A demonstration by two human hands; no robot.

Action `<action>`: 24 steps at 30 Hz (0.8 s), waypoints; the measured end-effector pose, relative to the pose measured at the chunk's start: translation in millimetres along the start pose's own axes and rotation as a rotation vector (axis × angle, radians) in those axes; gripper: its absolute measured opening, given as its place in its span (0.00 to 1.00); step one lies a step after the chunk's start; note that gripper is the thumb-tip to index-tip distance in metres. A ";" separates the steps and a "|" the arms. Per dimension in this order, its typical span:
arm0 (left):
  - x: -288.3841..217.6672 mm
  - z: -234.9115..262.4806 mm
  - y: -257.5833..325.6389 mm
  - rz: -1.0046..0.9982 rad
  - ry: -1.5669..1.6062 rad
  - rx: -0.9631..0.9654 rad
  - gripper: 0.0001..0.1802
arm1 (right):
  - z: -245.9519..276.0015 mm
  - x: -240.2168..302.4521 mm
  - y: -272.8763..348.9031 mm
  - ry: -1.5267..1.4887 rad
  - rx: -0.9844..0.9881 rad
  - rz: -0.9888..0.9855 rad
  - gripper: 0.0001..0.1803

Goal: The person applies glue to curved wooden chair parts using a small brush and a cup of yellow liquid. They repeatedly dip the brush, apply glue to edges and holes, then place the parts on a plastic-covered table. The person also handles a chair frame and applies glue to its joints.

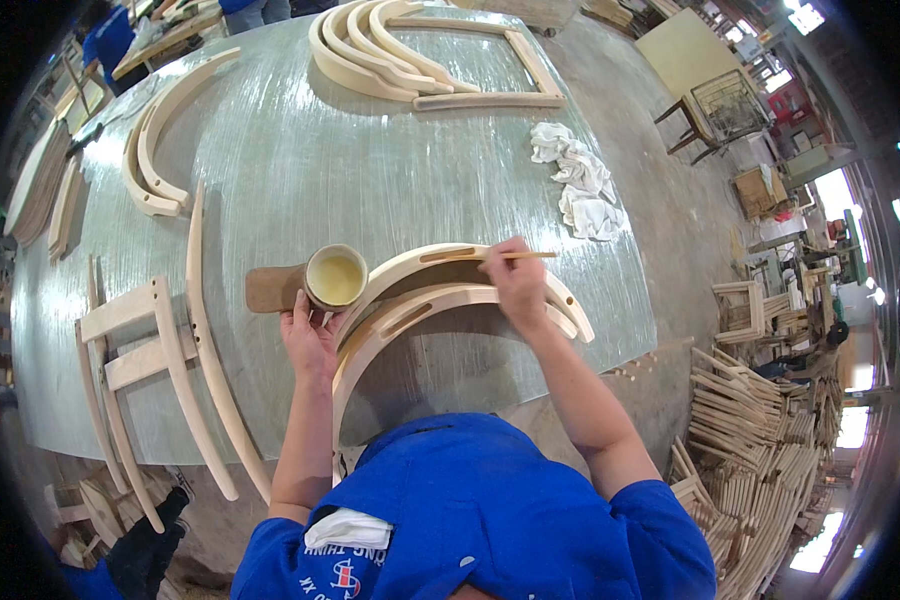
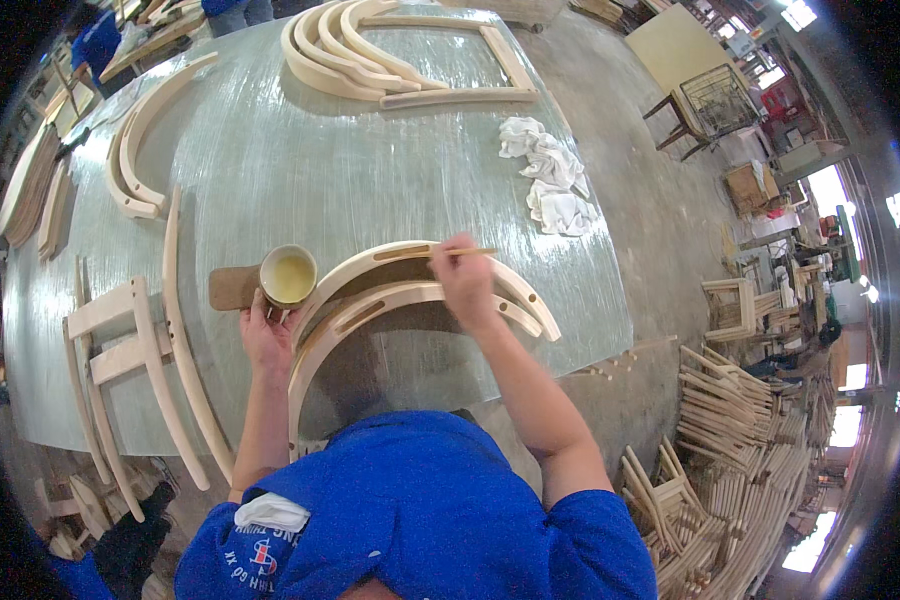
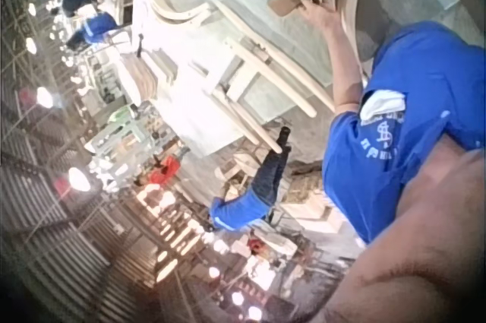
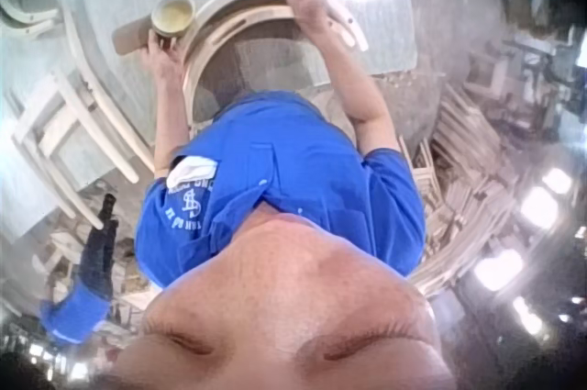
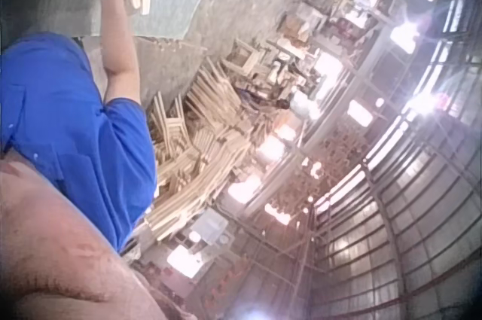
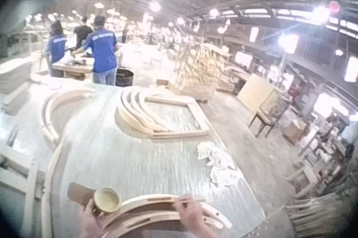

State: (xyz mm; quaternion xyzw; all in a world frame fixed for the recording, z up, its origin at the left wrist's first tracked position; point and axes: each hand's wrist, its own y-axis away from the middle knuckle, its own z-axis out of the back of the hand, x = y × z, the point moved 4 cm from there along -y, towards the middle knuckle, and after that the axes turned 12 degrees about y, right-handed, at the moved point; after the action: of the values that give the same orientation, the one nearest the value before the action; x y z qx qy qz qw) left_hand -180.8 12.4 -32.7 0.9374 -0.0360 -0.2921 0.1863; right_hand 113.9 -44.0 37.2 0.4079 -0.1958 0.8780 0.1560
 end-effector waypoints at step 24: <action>20.1 -43.3 -12.6 0.068 -0.203 0.153 0.10 | 36.6 26.6 -16.6 0.157 0.080 0.086 0.03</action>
State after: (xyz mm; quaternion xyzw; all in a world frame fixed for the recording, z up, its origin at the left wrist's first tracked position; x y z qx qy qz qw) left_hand -140.5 34.7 -15.2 0.9127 -0.1089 -0.3754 0.1193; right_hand 128.6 -43.7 83.2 0.3348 -0.1651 0.9203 0.1168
